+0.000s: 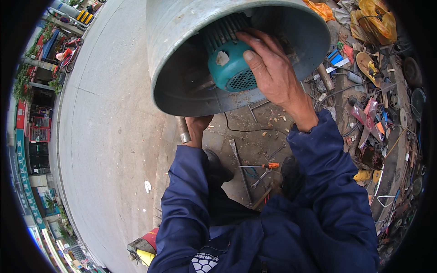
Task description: The person installs a teal electric motor into a large metal cylindrical housing, then attaches a red metal fan blade to the motor shaft. They use a wrench to tighten the blade and reposition the motor within the housing.
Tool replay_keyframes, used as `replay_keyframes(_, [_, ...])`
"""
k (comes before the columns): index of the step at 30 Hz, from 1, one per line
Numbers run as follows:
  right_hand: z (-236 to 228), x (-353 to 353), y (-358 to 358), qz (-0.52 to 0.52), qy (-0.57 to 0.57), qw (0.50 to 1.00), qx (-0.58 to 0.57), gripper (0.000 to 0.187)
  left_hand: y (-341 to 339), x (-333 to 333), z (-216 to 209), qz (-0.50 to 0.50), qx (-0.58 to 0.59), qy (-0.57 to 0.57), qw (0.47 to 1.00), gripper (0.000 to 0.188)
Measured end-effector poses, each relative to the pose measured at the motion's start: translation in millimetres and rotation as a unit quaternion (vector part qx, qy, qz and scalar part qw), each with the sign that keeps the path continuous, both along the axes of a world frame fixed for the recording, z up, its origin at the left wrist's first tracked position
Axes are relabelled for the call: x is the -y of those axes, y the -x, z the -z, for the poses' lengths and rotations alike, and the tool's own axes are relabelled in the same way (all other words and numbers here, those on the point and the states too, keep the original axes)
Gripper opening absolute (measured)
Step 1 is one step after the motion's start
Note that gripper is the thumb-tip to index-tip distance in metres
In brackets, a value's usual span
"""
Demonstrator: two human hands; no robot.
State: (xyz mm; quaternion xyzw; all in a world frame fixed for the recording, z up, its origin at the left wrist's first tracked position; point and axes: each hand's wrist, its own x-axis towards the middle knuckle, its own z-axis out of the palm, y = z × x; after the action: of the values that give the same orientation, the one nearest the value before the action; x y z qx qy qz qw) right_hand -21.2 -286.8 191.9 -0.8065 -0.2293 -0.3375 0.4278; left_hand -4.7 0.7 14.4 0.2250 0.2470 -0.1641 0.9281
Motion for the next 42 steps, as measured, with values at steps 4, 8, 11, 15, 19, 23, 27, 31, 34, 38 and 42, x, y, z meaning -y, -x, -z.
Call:
replay_keyframes(4, [1,0,0,0.0,-0.002,1.0,0.001,0.042,-3,-6,18,0.012,0.026,-0.044,0.999,0.025])
replay_keyframes(8, [1,0,0,0.0,-0.005,1.0,-0.001,0.042,-5,5,35,-0.025,0.221,-0.389,0.894,0.023])
replay_keyframes(11, [2,0,0,0.001,-0.004,1.0,0.001,0.042,-4,2,28,-0.034,0.088,-0.183,0.979,0.023])
replay_keyframes(15, [2,0,-1,0.004,-0.002,1.0,0.003,0.042,-4,-3,12,-0.007,0.019,-0.008,1.0,0.023])
replay_keyframes(19, [2,0,-1,0.003,-0.002,1.0,-0.001,0.043,-6,-7,26,-0.005,0.046,-0.045,0.998,0.024])
replay_keyframes(23, [2,0,-1,0.002,-0.003,1.0,0.004,0.042,-15,-8,62,-0.021,0.294,-0.47,0.832,0.026])
replay_keyframes(27, [1,0,-1,-0.002,-0.009,1.0,0.003,0.041,-19,-29,75,-0.011,0.457,-0.812,0.363,0.03])
replay_keyframes(31, [1,0,0,-0.002,-0.009,1.0,-0.004,0.041,-22,-40,75,0.079,0.409,-0.81,0.413,0.035])
replay_keyframes(34, [1,0,-1,0.001,-0.008,1.0,0.002,0.041,-24,-41,75,0.143,0.379,-0.772,0.491,0.04])
replay_keyframes(38, [1,0,-2,0.003,-0.004,1.0,0.007,0.04,-22,-40,66,0.171,0.388,-0.771,0.475,0.04])
replay_keyframes(42, [2,0,-2,0.004,-0.003,1.0,0.006,0.04,-15,-32,44,0.209,0.379,-0.727,0.533,0.04])
